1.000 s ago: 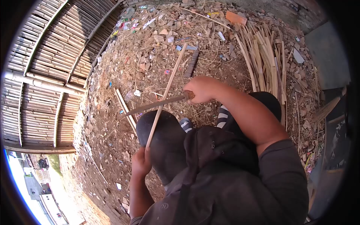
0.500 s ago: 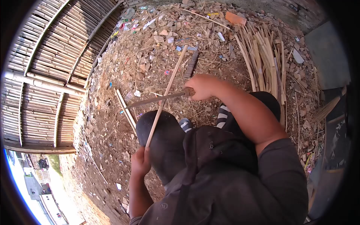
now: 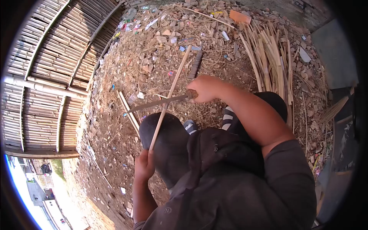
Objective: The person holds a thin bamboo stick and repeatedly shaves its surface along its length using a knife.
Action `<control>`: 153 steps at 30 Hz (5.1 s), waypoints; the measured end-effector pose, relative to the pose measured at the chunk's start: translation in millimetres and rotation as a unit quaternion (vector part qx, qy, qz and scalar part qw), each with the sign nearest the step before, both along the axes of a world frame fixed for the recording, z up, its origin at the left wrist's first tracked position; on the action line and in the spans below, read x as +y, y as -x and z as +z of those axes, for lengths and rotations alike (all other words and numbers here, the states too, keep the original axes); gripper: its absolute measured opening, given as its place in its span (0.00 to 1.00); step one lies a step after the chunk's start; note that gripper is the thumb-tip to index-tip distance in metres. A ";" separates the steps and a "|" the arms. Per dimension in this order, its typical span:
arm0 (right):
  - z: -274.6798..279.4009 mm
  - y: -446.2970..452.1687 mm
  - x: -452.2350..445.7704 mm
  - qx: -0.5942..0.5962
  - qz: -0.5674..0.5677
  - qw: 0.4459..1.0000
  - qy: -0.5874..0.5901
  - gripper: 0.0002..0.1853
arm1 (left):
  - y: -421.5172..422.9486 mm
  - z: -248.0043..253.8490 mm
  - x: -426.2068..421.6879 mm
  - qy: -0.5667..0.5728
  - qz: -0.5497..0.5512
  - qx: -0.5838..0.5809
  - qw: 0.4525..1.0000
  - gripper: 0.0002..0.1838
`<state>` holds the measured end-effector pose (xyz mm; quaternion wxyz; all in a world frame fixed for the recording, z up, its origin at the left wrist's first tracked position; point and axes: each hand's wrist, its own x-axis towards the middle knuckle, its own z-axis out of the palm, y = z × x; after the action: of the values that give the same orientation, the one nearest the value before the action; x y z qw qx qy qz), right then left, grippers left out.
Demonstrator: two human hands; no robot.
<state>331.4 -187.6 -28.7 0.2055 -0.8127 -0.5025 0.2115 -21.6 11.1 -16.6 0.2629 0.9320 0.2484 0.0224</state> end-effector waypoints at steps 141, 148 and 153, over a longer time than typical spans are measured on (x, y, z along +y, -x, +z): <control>-37.4 -49.8 -10.3 0.066 -0.218 0.972 -0.063 0.26 | 4.3 -5.5 0.9 -0.016 0.018 -0.012 1.000 0.22; -6.5 -7.4 -4.5 0.015 -0.008 1.000 -0.009 0.20 | -5.1 -0.3 -1.6 0.036 0.007 -0.021 0.999 0.21; -56.2 -55.8 -6.3 0.058 -0.164 0.984 -0.043 0.21 | 4.5 -4.2 1.7 -0.031 0.013 0.001 0.999 0.21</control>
<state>387.1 -193.9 -85.0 0.3015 -0.8607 -0.3582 0.2000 -26.1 12.8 -20.7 0.2330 0.9366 0.2596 0.0328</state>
